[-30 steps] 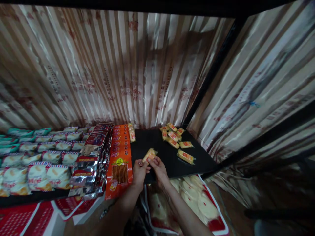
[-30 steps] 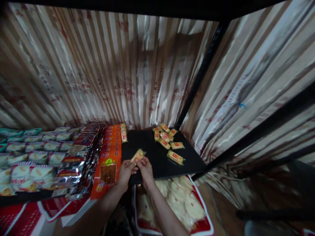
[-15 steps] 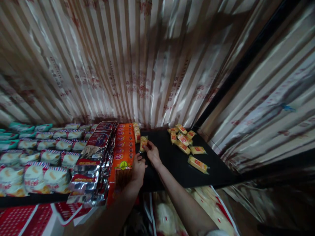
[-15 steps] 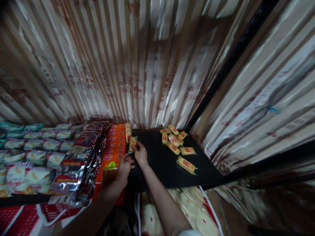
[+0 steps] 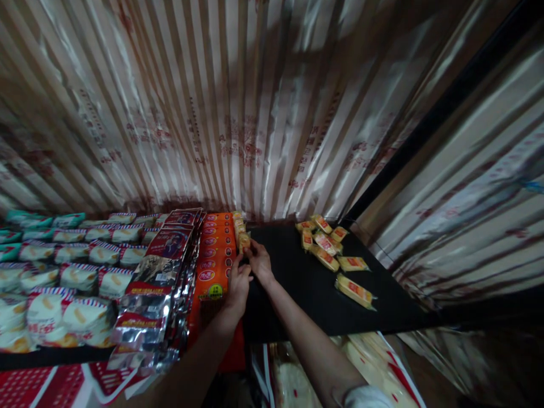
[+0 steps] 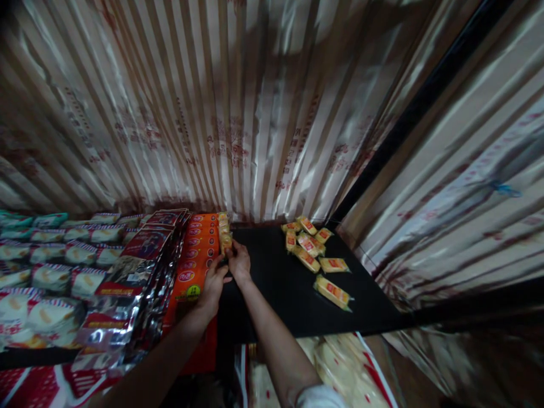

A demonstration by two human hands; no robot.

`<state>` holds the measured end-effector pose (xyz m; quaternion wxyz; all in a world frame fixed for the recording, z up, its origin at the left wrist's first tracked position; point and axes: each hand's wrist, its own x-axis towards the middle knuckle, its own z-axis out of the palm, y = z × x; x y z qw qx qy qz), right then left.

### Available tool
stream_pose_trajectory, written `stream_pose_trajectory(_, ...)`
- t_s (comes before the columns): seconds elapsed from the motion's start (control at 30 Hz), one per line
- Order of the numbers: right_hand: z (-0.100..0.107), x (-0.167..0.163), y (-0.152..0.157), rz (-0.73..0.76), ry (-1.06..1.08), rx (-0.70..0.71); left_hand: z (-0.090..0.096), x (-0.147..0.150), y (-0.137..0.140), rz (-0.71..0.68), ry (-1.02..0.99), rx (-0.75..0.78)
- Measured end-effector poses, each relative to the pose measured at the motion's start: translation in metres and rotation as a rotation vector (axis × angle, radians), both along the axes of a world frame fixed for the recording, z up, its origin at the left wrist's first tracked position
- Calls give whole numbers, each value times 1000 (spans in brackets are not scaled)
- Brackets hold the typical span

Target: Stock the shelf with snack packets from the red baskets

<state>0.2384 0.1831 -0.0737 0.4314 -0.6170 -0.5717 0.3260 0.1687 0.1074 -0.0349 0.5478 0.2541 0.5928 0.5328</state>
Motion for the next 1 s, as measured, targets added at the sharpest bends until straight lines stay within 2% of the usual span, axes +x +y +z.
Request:
stream_pose_trajectory(0.3,-2,-2,3,57,-1,45,-7,-3,8,-11,8,34)
stream_pose_trajectory(0.67,-6,-2,-2,24,-35,34,-19,-2,19,20,15,67)
stream_pose_trajectory(1.0,-3,-6,-5,32,-94,73,-7,-7,29,-18,209,40)
